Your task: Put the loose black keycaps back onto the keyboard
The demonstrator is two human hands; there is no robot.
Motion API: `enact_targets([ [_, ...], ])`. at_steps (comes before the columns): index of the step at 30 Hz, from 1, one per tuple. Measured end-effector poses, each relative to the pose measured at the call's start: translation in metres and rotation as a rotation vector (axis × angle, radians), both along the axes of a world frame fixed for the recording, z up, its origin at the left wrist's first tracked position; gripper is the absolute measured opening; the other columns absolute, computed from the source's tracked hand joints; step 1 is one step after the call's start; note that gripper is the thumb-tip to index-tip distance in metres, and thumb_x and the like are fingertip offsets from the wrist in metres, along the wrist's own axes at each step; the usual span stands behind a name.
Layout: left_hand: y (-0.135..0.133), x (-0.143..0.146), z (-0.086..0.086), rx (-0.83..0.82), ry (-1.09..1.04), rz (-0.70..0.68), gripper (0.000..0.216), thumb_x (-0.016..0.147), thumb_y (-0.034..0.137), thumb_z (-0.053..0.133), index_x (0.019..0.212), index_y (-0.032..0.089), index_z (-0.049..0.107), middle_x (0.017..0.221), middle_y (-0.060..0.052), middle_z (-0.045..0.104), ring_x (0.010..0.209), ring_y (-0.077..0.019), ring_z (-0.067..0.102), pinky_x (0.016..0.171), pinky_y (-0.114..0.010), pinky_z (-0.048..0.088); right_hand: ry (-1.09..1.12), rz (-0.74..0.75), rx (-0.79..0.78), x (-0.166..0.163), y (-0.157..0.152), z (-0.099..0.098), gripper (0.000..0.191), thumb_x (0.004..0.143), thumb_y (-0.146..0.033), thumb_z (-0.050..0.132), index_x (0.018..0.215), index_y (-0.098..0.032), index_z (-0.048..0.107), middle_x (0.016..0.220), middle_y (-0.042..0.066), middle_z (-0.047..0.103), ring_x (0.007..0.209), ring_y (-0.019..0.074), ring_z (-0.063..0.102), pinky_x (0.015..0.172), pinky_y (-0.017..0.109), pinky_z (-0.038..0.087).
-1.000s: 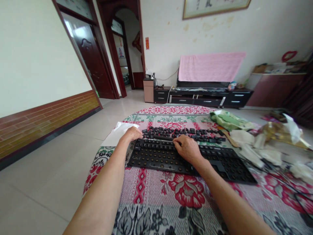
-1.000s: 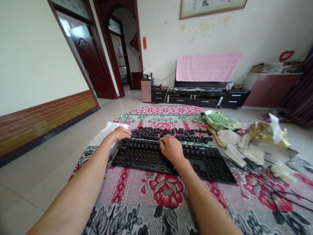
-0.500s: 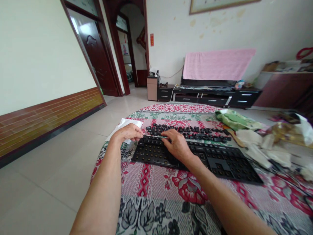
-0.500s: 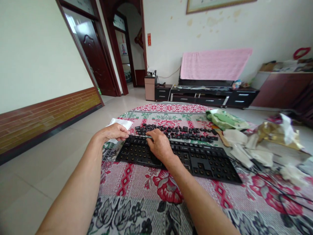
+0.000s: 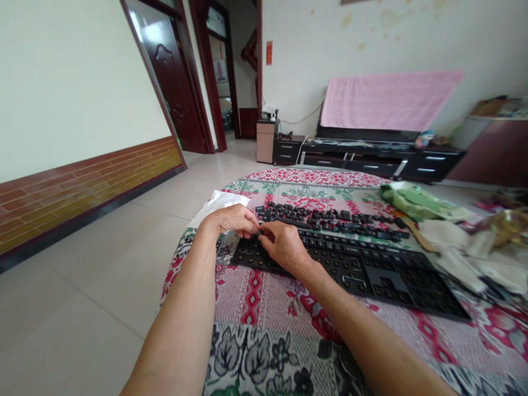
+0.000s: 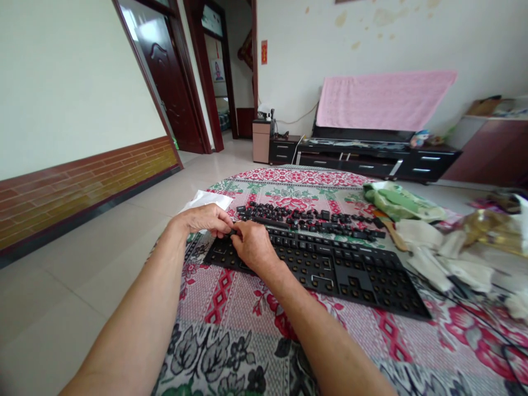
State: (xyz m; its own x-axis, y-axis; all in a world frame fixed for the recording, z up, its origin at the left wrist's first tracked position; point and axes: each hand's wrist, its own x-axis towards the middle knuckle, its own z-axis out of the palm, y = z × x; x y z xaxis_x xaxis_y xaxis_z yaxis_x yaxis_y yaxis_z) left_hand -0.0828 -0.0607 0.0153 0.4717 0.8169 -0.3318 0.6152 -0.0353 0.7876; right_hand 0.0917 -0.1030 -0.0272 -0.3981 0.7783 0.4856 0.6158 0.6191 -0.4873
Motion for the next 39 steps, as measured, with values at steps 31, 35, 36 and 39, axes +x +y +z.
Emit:
enact_targets([
  [31,0.009,-0.017,-0.016,0.099,0.081,0.156,0.016,0.059,0.027,0.056,0.071,0.016,0.061,0.054,0.002,0.051,0.047,-0.007,0.043,0.045,-0.02,0.032,-0.148,0.121,-0.221,-0.027,-0.022,-0.002,0.016,0.07,-0.025,0.054,0.08,-0.021,0.066,0.072,0.001,0.065,0.063,0.0111,0.056,0.059,0.022,0.038],
  [35,0.006,-0.017,-0.014,0.096,0.069,0.157,0.015,0.059,0.026,0.056,0.069,0.016,0.06,0.052,0.002,0.05,0.047,-0.007,0.042,0.045,-0.021,0.032,-0.197,0.096,-0.242,-0.03,-0.023,0.003,0.016,0.069,-0.025,0.054,0.076,-0.021,0.067,0.067,0.001,0.065,0.06,0.0112,0.056,0.056,0.022,0.037],
  [36,0.006,-0.017,-0.014,0.098,0.068,0.159,0.015,0.059,0.025,0.056,0.07,0.016,0.06,0.052,0.002,0.049,0.047,-0.0071,0.042,0.045,-0.021,0.031,-0.213,0.092,-0.247,-0.031,-0.022,0.004,0.015,0.069,-0.025,0.054,0.074,-0.021,0.067,0.065,0.001,0.065,0.058,0.0111,0.055,0.055,0.022,0.036],
  [39,0.006,-0.016,-0.013,0.11,0.07,0.144,0.013,0.059,0.025,0.056,0.068,0.016,0.06,0.051,0.002,0.048,0.046,-0.007,0.041,0.045,-0.021,0.03,-0.258,0.082,-0.27,-0.033,-0.021,0.007,0.014,0.067,-0.024,0.054,0.068,-0.021,0.068,0.061,0.001,0.064,0.055,0.0111,0.054,0.051,0.022,0.034],
])
